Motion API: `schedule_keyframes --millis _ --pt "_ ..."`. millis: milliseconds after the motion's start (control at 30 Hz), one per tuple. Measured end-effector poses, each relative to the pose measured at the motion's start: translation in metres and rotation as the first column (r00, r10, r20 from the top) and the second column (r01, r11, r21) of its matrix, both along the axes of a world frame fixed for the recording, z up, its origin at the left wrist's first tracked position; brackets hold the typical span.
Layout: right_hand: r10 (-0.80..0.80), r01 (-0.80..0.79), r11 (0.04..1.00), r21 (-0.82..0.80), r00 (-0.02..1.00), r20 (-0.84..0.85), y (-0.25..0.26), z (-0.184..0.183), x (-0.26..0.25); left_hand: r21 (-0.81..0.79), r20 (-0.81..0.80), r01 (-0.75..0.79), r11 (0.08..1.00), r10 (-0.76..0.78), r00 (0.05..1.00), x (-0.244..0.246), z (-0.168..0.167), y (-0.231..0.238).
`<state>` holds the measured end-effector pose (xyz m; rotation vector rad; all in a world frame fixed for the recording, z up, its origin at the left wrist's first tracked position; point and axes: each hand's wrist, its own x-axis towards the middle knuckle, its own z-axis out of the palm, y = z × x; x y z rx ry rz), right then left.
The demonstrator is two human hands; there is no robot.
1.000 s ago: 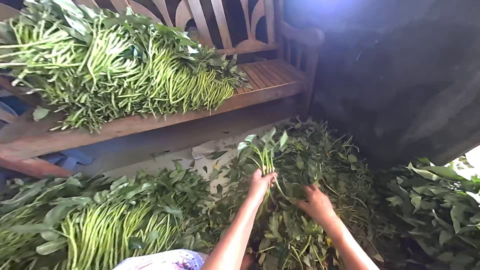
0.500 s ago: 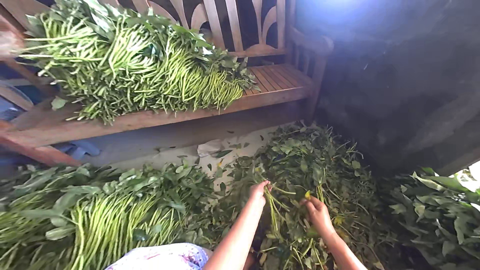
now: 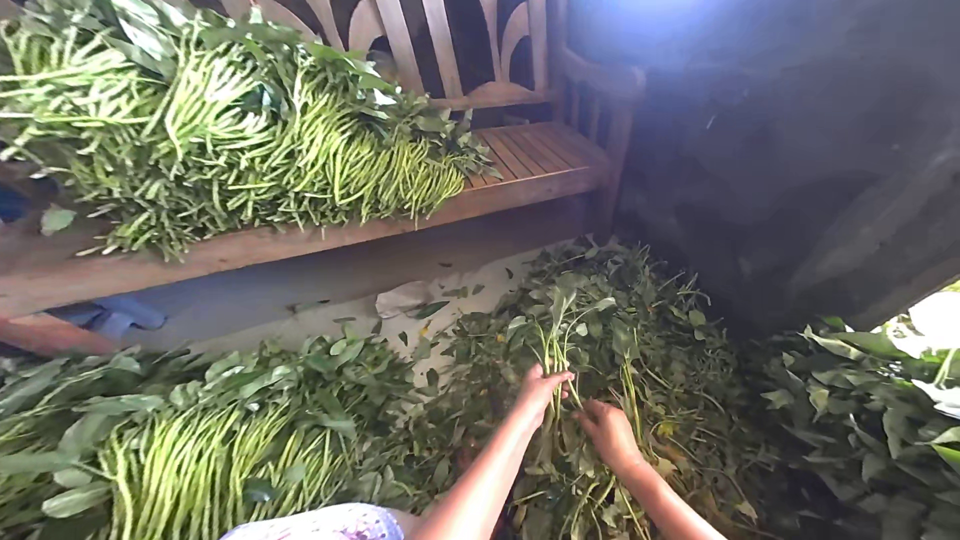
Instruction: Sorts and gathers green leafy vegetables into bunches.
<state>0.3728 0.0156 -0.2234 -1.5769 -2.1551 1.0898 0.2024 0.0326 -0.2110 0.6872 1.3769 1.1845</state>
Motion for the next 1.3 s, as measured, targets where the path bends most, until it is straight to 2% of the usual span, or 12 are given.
schedule_keyframes --millis 300,433,500,567,633,733,833,933,1033,1133,1200,1300 --pt "-0.047 0.044 0.958 -0.285 0.999 -0.003 0.001 -0.016 0.004 -0.001 0.027 -0.208 0.978 0.208 0.978 -0.006 -0.003 0.004" --pt "0.135 -0.174 0.87 -0.462 0.984 -0.116 0.008 0.001 0.027 -0.038 0.086 -0.373 0.927 0.375 0.923 -0.049 -0.007 0.015" --pt "0.072 -0.194 0.821 -0.537 0.968 -0.24 0.017 0.021 0.049 -0.142 0.164 -0.409 0.902 0.429 0.889 -0.066 -0.02 0.019" --pt "-0.164 0.054 0.897 -0.439 0.962 -0.216 0.033 0.021 0.07 -0.273 0.237 -0.397 0.876 0.461 0.855 -0.067 -0.03 0.018" --pt "-0.29 0.281 0.925 -0.256 0.957 0.003 0.053 -0.002 0.089 -0.361 0.286 -0.366 0.858 0.475 0.832 -0.055 -0.034 0.014" --pt "-0.273 0.323 0.926 -0.197 0.93 0.246 0.055 -0.043 0.094 -0.349 0.326 -0.402 0.846 0.512 0.795 -0.042 -0.039 0.013" --pt "-0.268 0.323 0.937 -0.136 0.91 0.317 0.049 -0.059 0.085 -0.254 0.325 -0.465 0.848 0.528 0.785 -0.043 -0.035 0.016" --pt "-0.404 0.417 0.909 -0.023 0.892 0.201 0.051 -0.046 0.095 -0.199 0.38 -0.47 0.86 0.51 0.772 -0.048 -0.027 0.018" --pt "-0.517 0.539 0.841 0.05 0.827 -0.223 0.062 -0.015 0.117 -0.161 0.434 -0.439 0.884 0.463 0.773 -0.047 -0.02 0.019" --pt "-0.494 0.529 0.837 -0.143 0.616 -0.614 0.067 0.005 0.131 -0.15 0.451 -0.449 0.881 0.465 0.762 -0.044 -0.017 0.019" --pt "-0.493 0.384 0.868 -0.316 0.587 -0.642 0.062 -0.001 0.136 -0.15 0.47 -0.443 0.884 0.458 0.755 -0.042 -0.016 0.018" --pt "-0.396 0.216 0.903 -0.371 0.749 -0.53 0.051 -0.021 0.122 -0.13 0.467 -0.368 0.921 0.384 0.796 -0.04 -0.007 0.015"
